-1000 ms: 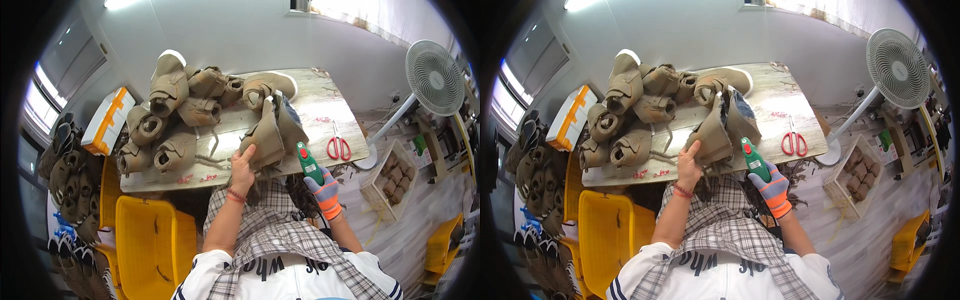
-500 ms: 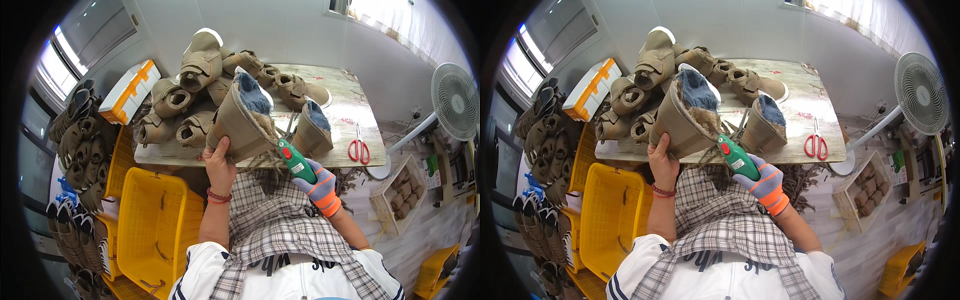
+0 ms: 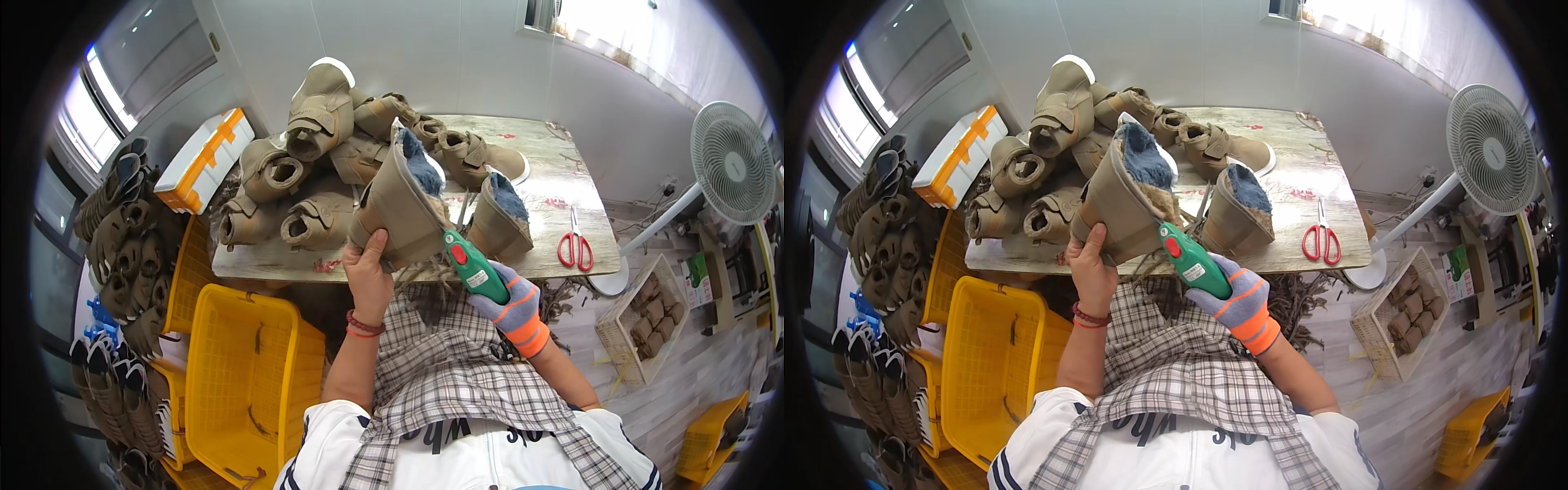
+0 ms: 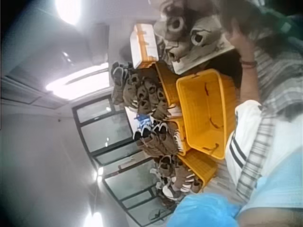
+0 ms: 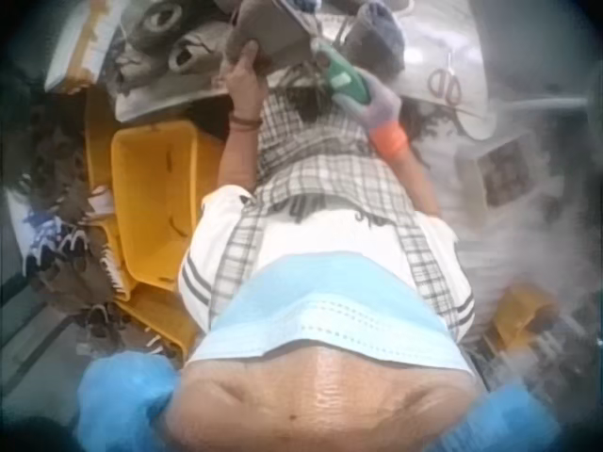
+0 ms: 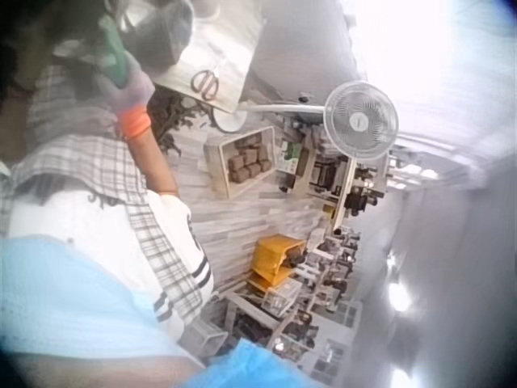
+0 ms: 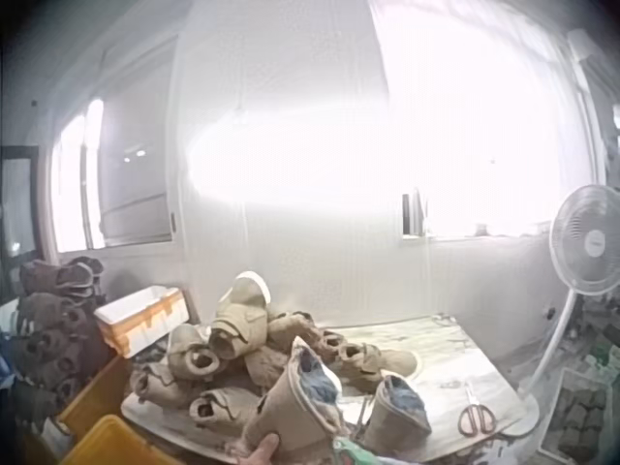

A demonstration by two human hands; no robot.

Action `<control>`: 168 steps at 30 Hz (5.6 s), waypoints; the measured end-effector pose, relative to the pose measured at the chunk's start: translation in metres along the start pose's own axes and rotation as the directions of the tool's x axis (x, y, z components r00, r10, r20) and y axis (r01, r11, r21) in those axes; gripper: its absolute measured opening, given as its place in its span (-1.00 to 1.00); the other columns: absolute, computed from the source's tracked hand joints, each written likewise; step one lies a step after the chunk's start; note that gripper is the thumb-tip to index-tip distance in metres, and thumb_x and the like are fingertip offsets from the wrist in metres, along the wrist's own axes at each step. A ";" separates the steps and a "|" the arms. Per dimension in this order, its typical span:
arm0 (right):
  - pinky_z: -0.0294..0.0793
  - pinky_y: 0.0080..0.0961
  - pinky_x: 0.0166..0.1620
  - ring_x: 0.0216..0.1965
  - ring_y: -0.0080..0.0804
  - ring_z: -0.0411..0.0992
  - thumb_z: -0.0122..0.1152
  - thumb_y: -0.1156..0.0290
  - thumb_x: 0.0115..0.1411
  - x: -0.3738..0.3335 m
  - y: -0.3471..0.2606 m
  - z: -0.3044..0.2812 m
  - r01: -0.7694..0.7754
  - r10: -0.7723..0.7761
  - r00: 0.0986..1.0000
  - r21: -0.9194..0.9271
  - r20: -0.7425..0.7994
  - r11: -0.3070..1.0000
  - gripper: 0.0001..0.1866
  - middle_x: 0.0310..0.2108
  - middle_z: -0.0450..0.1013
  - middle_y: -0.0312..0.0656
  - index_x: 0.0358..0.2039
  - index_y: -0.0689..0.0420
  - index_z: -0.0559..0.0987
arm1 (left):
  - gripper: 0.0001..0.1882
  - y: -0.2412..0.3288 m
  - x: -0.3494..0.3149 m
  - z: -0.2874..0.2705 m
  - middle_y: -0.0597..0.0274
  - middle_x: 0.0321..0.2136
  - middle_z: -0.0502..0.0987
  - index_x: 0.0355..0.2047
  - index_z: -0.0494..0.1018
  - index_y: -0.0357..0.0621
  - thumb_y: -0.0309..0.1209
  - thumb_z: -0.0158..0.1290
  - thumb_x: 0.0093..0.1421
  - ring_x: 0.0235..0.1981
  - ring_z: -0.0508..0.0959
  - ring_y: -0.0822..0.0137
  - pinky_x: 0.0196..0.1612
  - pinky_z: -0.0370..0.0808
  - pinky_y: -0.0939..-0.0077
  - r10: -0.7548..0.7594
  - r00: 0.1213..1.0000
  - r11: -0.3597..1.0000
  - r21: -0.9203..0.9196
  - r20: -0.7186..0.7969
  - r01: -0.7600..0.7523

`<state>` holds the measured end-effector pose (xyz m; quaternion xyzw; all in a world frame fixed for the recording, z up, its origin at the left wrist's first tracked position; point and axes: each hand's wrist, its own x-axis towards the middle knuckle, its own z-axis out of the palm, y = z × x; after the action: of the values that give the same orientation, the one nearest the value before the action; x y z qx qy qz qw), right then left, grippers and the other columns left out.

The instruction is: The person uses a green electric trimmer to remove excess lining from the inside of a beige boot. They then switch to red-handled scissors to trim the interior lining of several other boots on the table, working one at a time.

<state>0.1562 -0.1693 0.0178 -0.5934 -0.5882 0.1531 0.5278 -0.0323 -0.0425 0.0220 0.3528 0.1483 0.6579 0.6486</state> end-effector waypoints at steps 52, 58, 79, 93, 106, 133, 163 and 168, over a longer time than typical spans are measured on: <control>0.45 -0.53 -0.35 -0.46 -0.44 0.48 0.45 0.27 -0.22 0.001 0.023 -0.047 0.011 -0.014 0.994 -0.028 -0.112 1.000 -0.44 -0.41 0.52 -0.11 -0.17 0.22 0.51 | -0.66 0.076 0.039 0.003 0.02 -0.02 0.39 -0.01 0.29 -0.18 -0.28 -0.23 0.29 0.00 0.41 0.11 0.06 0.36 0.10 -0.370 0.916 0.871 -0.284 0.157 0.401; 0.43 -0.45 -0.43 -0.54 -0.21 0.45 0.50 0.18 -0.32 -0.011 0.025 -0.053 0.224 -0.262 0.963 -0.368 -0.056 0.903 -0.37 -0.50 0.50 -0.11 -0.19 0.17 0.53 | -0.73 0.069 0.055 -0.030 0.03 -0.26 0.53 -0.21 0.37 -0.28 -0.36 -0.25 0.29 -0.15 0.51 0.16 0.01 0.40 0.10 -0.433 0.887 0.741 -0.496 0.161 0.452; 0.43 -0.44 -0.46 -0.57 -0.21 0.43 0.50 0.15 -0.33 0.002 0.002 -0.047 0.306 -0.353 0.935 -0.447 -0.024 0.841 -0.35 -0.52 0.48 -0.14 -0.18 0.14 0.52 | -0.71 0.042 0.051 -0.025 0.09 -0.31 0.53 -0.31 0.41 -0.24 -0.35 -0.30 0.31 -0.15 0.50 0.12 0.03 0.39 0.04 -0.530 0.848 0.723 -0.514 0.015 0.461; 0.44 -0.42 -0.45 -0.55 -0.19 0.45 0.50 0.15 -0.33 0.008 -0.015 -0.037 0.317 -0.338 0.941 -0.293 -0.021 0.902 -0.35 -0.52 0.48 -0.11 -0.17 0.14 0.52 | -0.72 0.058 0.023 0.002 0.05 -0.02 0.39 -0.09 0.34 -0.24 -0.38 -0.20 0.26 0.04 0.37 0.13 0.10 0.29 0.04 -0.346 0.929 0.839 -0.398 0.135 0.370; 0.49 -0.51 -0.33 -0.41 -0.30 0.53 0.47 0.21 -0.24 0.016 -0.027 -0.028 0.058 -0.059 0.998 0.023 0.032 0.998 -0.39 -0.40 0.52 -0.07 -0.15 0.17 0.50 | -0.55 0.062 0.000 0.019 0.10 0.09 0.28 0.14 0.16 -0.22 -0.59 -0.17 0.20 0.11 0.30 0.16 0.15 0.28 0.16 -0.135 0.935 0.985 -0.056 0.327 0.161; 0.40 -0.67 -0.27 -0.37 -0.65 0.36 0.36 0.37 -0.03 -0.019 0.074 -0.089 -0.309 0.376 0.853 0.231 -0.361 0.922 -0.55 -0.36 0.49 -0.27 -0.14 0.29 0.47 | -0.60 -0.119 0.129 0.045 -0.02 0.06 0.21 -0.10 0.31 -0.25 -0.56 0.05 -0.01 0.13 0.17 0.02 0.17 0.10 0.21 0.359 0.720 -0.025 0.777 0.594 -0.629; 0.46 -0.58 -0.26 -0.35 -0.48 0.48 0.43 0.34 -0.14 -0.052 0.015 -0.076 -0.230 0.197 0.950 -0.116 -0.241 0.966 -0.43 -0.33 0.52 -0.11 -0.10 0.27 0.46 | -0.71 -0.049 -0.006 0.072 0.17 -0.19 0.52 -0.09 0.39 -0.30 -0.47 0.01 0.18 -0.18 0.53 0.32 -0.11 0.50 0.42 -0.390 0.884 0.899 -0.100 0.256 0.426; 0.47 -0.56 -0.28 -0.36 -0.48 0.49 0.43 0.41 -0.19 -0.050 -0.004 -0.072 -0.103 0.081 0.973 -0.092 -0.215 0.990 -0.42 -0.37 0.52 -0.10 -0.10 0.28 0.46 | -0.68 -0.031 -0.008 0.072 0.13 -0.17 0.51 -0.06 0.37 -0.33 -0.53 0.02 0.16 -0.19 0.53 0.32 -0.13 0.51 0.44 -0.249 0.944 0.960 -0.077 0.215 0.270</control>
<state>0.1987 -0.2454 0.0279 -0.6593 -0.5080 0.0832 0.5481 0.0375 -0.0657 0.0503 0.3606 0.0915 0.5342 0.7591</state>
